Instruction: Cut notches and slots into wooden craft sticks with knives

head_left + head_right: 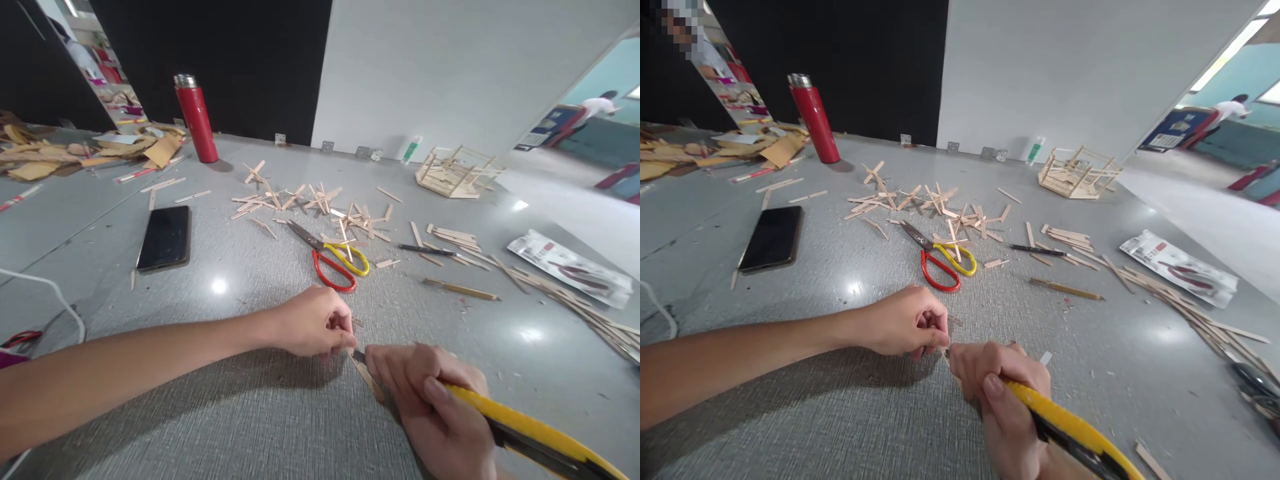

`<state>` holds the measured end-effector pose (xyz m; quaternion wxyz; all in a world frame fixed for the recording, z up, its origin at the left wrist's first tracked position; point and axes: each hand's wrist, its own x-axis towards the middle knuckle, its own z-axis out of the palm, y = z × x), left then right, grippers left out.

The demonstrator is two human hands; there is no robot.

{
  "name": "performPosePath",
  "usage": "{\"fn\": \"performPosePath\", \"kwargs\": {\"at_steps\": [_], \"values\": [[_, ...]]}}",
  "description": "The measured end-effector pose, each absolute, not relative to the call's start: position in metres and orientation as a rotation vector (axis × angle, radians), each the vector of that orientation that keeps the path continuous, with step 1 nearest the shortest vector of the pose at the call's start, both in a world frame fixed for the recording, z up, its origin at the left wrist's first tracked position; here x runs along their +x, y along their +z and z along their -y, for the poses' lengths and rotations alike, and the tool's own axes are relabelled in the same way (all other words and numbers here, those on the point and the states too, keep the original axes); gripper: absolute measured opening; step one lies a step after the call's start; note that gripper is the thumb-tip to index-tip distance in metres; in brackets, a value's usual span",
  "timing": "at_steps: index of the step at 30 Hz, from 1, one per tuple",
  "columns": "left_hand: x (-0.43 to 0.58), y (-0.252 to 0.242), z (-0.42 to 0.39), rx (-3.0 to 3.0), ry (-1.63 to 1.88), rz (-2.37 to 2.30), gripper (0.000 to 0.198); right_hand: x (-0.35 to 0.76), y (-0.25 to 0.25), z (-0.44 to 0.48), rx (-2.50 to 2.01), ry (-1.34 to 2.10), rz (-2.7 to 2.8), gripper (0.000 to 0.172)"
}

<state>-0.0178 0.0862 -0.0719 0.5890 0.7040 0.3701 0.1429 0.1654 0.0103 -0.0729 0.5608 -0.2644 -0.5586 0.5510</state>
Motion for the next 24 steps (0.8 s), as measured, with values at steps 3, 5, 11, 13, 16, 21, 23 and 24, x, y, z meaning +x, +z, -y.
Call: {"fn": "performPosePath", "kwargs": {"at_steps": [3, 5, 11, 13, 16, 21, 23, 24], "values": [[-0.018, -0.072, -0.085, 1.642, 0.348, -0.882, 0.017, 0.164, -0.073, -0.012, -0.623, 1.321, 1.300, 0.040], [-0.018, -0.072, -0.084, 1.649, 0.352, -0.891, 0.018, 0.163, -0.071, -0.015, -0.629, 1.353, 1.227, 0.041], [-0.018, -0.068, -0.081, 1.708, 0.355, -0.903, 0.021, 0.164, -0.064, -0.020, -0.637, 1.377, 1.139, 0.043], [-0.017, -0.066, -0.079, 1.764, 0.369, -0.907, 0.023, 0.165, -0.063, -0.020, -0.647, 1.379, 1.127, 0.043], [-0.017, -0.063, -0.076, 1.886, 0.443, -0.964, 0.023, 0.166, -0.062, -0.021, -0.638, 1.385, 1.124, 0.042], [-0.017, -0.070, -0.075, 2.040, 0.571, -1.057, 0.015, 0.164, -0.067, -0.023, -0.618, 1.380, 1.100, 0.040], [-0.016, -0.074, -0.075, 2.064, 0.587, -1.041, 0.017, 0.163, -0.069, -0.024, -0.613, 1.377, 1.096, 0.040], [-0.016, -0.076, -0.075, 2.073, 0.595, -1.032, 0.021, 0.163, -0.070, -0.024, -0.610, 1.373, 1.097, 0.040]]}}
